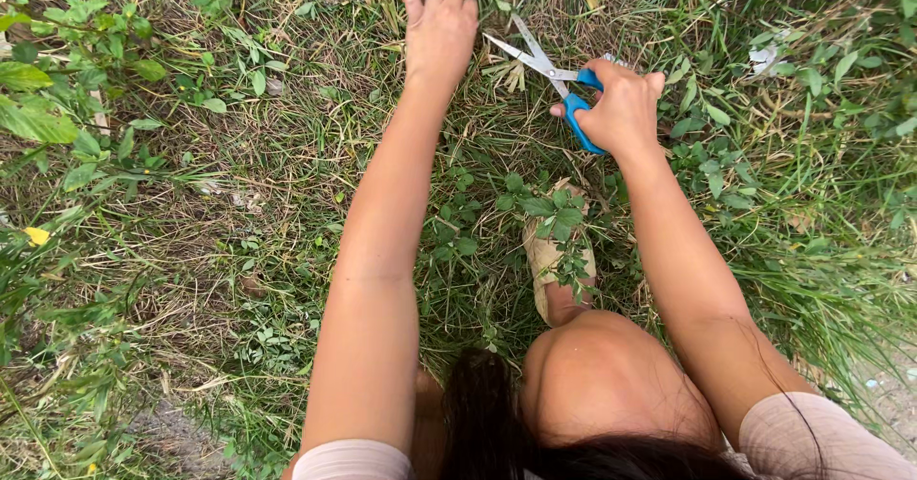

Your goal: The person cuts small plants and stems from the ground using a pair of scissors. They hold the stems with one hand while cutting with the other.

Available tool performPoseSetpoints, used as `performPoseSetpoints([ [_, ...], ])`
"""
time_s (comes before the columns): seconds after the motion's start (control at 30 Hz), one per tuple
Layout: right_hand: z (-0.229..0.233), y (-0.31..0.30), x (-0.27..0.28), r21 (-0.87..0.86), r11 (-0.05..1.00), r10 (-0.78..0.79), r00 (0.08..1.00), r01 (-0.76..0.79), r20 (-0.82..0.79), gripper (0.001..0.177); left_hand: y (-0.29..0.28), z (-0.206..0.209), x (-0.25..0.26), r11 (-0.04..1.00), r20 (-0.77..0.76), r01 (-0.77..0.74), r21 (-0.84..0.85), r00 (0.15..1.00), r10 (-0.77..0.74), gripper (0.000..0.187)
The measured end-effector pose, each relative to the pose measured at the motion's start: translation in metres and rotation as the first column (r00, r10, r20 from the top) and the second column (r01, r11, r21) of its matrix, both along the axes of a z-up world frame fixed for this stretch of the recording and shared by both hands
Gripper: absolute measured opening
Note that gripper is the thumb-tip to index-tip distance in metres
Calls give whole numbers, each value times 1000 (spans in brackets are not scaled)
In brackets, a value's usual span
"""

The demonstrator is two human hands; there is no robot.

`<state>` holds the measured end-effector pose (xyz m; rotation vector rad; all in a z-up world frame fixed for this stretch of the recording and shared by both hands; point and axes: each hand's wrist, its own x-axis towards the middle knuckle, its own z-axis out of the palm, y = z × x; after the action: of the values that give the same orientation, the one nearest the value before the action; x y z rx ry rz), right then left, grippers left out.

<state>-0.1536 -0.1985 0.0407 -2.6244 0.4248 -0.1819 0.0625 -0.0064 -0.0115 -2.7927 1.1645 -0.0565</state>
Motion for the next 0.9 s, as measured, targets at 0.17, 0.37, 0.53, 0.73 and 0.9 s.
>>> performPoseSetpoints([
  [0.17,29,0,2,13,997,73,989,-72,-132,68,33,-3,6,988,33,136,-69,990,-134,20],
  [0.37,31,13,31,-199,953,222,974,-228,-53,65,50,10,6,942,109,153,-298,986,-126,31],
  [0.53,11,31,63,-294,922,248,968,-251,-49,61,50,22,-13,942,67,-7,-334,997,31,13],
  [0.73,-25,61,70,-294,929,245,969,-225,30,53,55,8,-15,905,129,-58,-421,984,124,12],
  [0.9,-53,77,61,-301,945,164,981,-126,102,34,58,7,-20,902,151,-124,-413,968,202,16],
])
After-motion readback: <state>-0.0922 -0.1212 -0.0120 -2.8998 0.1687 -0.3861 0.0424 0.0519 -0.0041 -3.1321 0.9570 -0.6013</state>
